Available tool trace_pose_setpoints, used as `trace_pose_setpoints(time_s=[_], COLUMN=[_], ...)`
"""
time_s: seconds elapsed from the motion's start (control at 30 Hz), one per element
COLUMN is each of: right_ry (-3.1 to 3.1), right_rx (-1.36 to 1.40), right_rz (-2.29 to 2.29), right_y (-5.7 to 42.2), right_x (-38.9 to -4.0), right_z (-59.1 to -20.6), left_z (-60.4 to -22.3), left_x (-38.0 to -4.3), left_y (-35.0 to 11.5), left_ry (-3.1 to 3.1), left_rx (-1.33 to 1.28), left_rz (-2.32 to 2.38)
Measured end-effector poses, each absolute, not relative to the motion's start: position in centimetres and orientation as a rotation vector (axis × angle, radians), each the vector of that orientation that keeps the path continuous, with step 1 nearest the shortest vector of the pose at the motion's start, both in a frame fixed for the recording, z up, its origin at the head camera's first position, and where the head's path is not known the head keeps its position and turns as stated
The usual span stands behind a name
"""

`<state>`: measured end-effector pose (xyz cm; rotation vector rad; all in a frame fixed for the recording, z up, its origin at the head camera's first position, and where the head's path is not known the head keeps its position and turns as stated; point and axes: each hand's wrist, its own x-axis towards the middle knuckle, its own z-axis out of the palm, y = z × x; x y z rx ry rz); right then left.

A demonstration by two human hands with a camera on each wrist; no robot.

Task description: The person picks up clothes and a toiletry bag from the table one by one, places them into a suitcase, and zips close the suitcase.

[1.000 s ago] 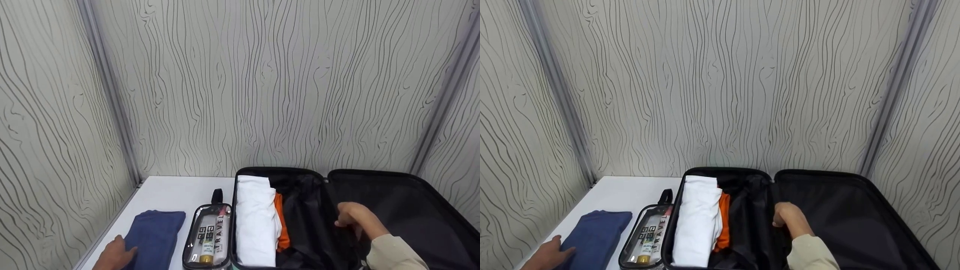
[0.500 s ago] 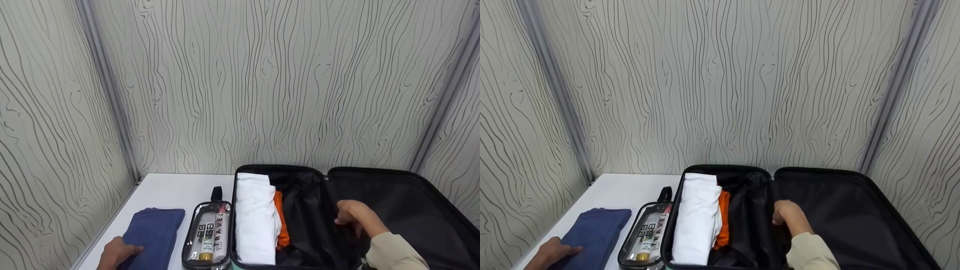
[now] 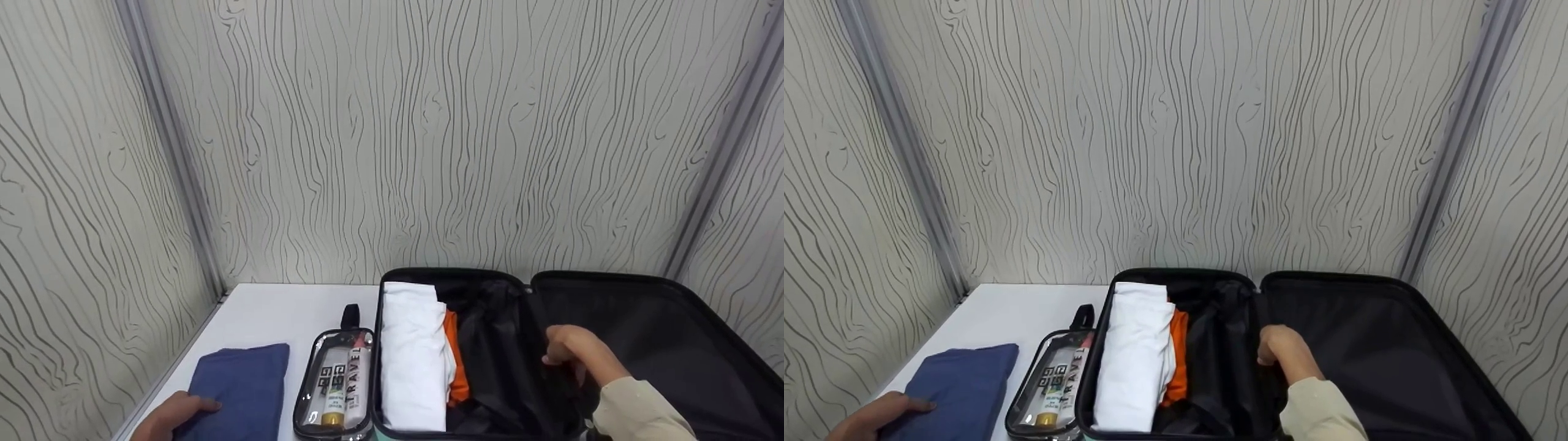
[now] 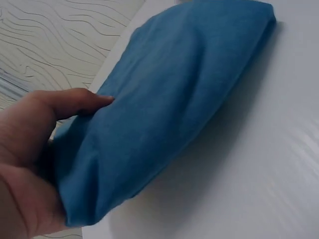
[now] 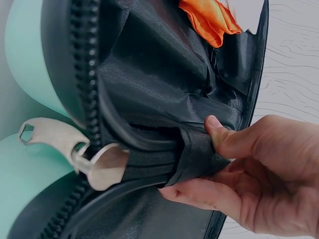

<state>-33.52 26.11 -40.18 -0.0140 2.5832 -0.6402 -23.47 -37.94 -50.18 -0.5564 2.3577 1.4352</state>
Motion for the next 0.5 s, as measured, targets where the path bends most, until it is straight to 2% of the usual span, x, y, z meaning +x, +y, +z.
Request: trace_pose_setpoints(time_s=[0.37,0.5], right_ry=[2.537,2.565], right_rx=[0.020,-0.003], right_rz=[-0.728,-0.706], right_y=[26.4,26.4], right_x=[-33.8,-33.7], right_z=[-40.3,-40.1], left_z=[-49.4,-48.5], left_x=[-23.0,-22.9], left_y=[-38.1,-37.4], left_ry=[2.326,2.333], left_rx=[-0.199,-0.194], left_rz=[1.663,1.723])
